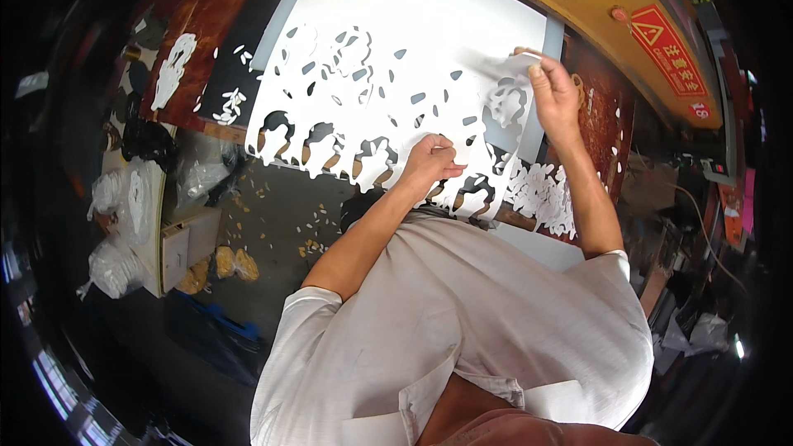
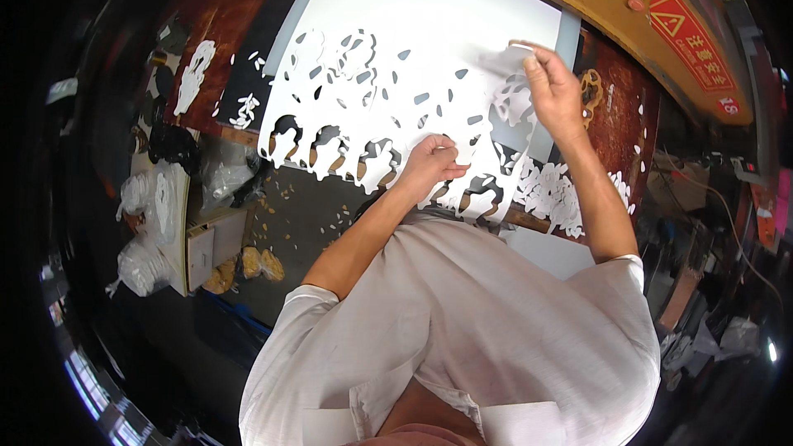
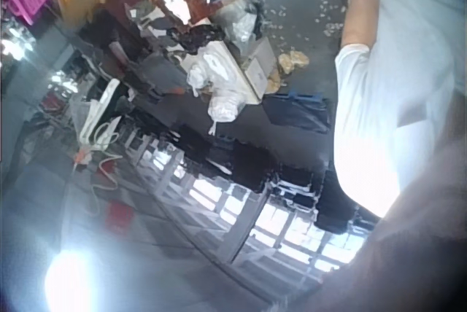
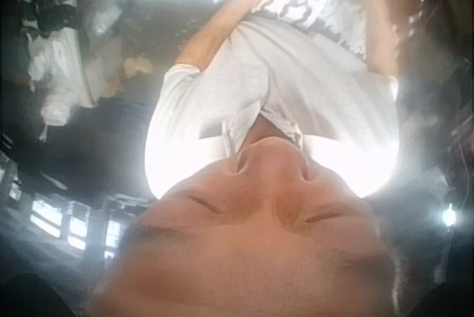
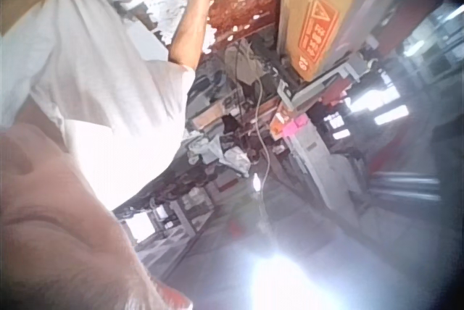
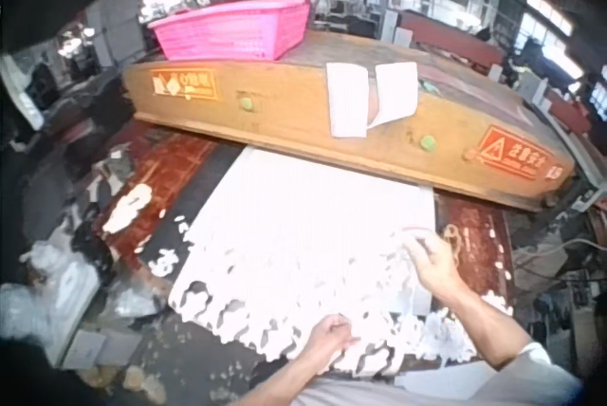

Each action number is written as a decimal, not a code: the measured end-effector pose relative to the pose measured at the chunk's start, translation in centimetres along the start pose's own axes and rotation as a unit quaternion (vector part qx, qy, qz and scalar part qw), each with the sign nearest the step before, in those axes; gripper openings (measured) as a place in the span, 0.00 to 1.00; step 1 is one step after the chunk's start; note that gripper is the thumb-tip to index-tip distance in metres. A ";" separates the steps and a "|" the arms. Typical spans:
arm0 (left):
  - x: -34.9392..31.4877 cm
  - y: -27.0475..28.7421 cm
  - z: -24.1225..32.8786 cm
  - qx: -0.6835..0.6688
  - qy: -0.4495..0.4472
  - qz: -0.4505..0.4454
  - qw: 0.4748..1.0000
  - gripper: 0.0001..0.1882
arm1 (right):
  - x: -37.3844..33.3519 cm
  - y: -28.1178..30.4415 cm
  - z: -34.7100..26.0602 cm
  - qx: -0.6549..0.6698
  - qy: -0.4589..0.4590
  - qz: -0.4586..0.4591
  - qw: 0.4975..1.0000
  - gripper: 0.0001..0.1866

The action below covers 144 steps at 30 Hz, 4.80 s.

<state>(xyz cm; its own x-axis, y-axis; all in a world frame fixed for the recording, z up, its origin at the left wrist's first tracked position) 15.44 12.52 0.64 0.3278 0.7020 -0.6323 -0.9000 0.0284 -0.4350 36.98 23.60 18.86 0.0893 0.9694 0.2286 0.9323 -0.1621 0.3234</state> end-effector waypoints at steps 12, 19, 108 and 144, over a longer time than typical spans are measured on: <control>0.2 0.2 1.6 0.013 -0.025 -0.030 0.999 0.09 | -10.7 -10.4 2.0 -0.198 0.154 -0.358 0.900 0.29; 0.8 0.5 -0.1 0.159 -0.096 -0.039 0.982 0.09 | -2.3 -9.1 5.6 -0.173 -0.110 -0.272 0.940 0.16; -2.2 22.7 11.5 -0.260 0.098 0.012 0.961 0.10 | 0.0 -33.9 -2.8 -0.114 0.166 -0.374 0.905 0.19; -3.5 19.9 15.0 -0.034 0.021 0.090 0.995 0.14 | -2.5 -32.9 -3.1 -0.207 0.238 -0.445 0.838 0.31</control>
<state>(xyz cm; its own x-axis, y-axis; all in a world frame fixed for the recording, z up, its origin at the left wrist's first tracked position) -7.93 21.32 3.85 0.1765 0.6605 -0.7298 -0.9243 -0.1436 -0.3535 5.01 25.94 10.52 -0.8184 0.5734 0.0373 0.3462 0.4402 0.8285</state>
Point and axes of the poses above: each hand's wrist, its own x-axis towards the middle knuckle, its own y-axis out of the back of the hand, z = x × y, the point moved 10 cm from there along x, towards the middle knuckle, and after that the axes turned 4 degrees about z, right-handed, at the moved point
